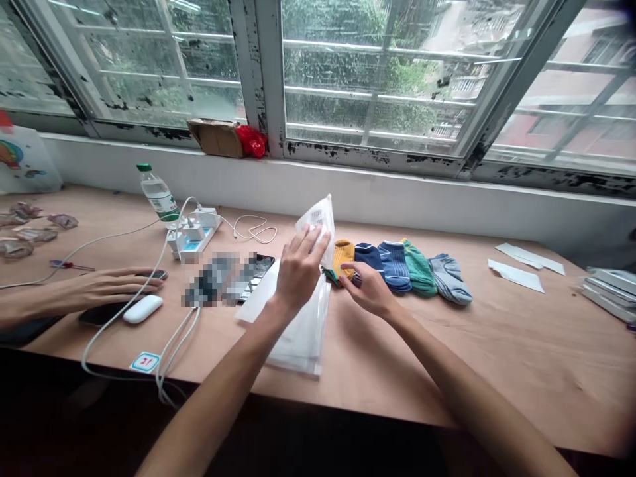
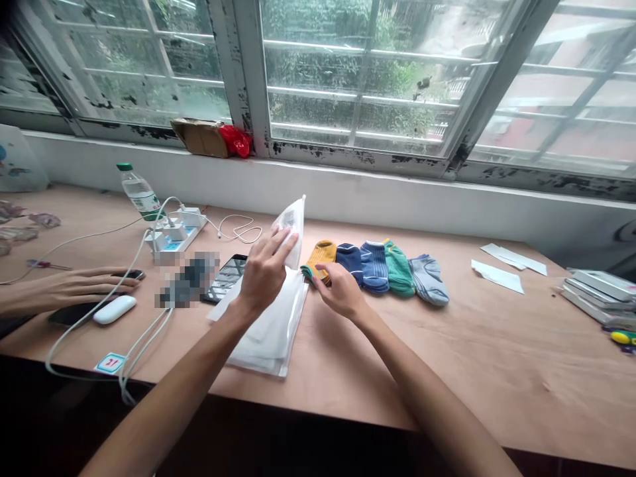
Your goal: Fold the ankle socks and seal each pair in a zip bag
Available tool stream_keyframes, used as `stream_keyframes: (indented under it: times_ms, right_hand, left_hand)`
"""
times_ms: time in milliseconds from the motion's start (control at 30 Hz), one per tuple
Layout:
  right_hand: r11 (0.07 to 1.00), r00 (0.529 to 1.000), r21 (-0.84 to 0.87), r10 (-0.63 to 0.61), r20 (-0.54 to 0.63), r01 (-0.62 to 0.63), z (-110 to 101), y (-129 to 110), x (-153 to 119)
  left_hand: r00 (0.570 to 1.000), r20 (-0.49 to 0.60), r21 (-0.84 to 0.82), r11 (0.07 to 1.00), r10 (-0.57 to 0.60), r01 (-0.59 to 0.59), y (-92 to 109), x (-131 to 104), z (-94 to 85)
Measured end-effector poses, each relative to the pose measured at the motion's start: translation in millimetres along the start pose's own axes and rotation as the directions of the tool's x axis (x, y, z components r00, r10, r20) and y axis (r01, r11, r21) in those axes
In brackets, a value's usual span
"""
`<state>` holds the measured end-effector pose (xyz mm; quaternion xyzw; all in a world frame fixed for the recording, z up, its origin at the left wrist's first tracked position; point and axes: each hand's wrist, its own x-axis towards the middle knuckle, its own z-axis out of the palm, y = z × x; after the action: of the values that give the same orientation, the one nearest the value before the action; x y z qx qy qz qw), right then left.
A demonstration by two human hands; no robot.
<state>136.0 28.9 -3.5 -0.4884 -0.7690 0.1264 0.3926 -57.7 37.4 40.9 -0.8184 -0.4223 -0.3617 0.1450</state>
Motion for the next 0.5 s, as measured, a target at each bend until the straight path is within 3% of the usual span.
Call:
stream_keyframes:
  times_ms: [67, 133, 200, 267, 300, 367, 500]
  right_hand:
    - [0.958, 0.993, -0.269, -0.085, 0.083, 0.104, 9, 5, 0]
    - [0.888, 0.981, -0.436, -0.071, 0.178, 0.144, 18, 12, 1]
    - [0.841, 0.971, -0.524, -0.009, 0.239, 0.137, 25, 18, 5]
    - [0.819, 0.963, -0.561, 0.043, 0.266, 0.119, 29, 22, 9]
    - [0.812, 0.96, -0.572, 0.061, 0.272, 0.11, 30, 23, 12]
    - [0.802, 0.957, -0.589, 0.086, 0.279, 0.099, 31, 24, 19]
    - [0.774, 0.949, -0.614, 0.053, 0.311, 0.158, 31, 23, 27]
  left_hand:
    - [0.991, 0.122, 0.018, 0.998, 0.062, -0.064, -10, 1, 11.6]
    - [0.946, 0.321, 0.027, 0.999, 0.036, -0.048, -17, -5, 28.5]
    - [0.846, 0.53, 0.022, 0.998, -0.055, 0.052, -20, -14, 45.2]
    - [0.759, 0.641, -0.011, 0.988, -0.112, 0.155, -21, -21, 57.4]
    - [0.733, 0.667, -0.021, 0.98, -0.134, 0.199, -20, -24, 61.4]
    - [0.719, 0.672, -0.025, 0.965, -0.176, 0.259, -15, -26, 66.1]
    - [0.767, 0.592, -0.011, 0.949, -0.248, 0.315, -5, -27, 72.4]
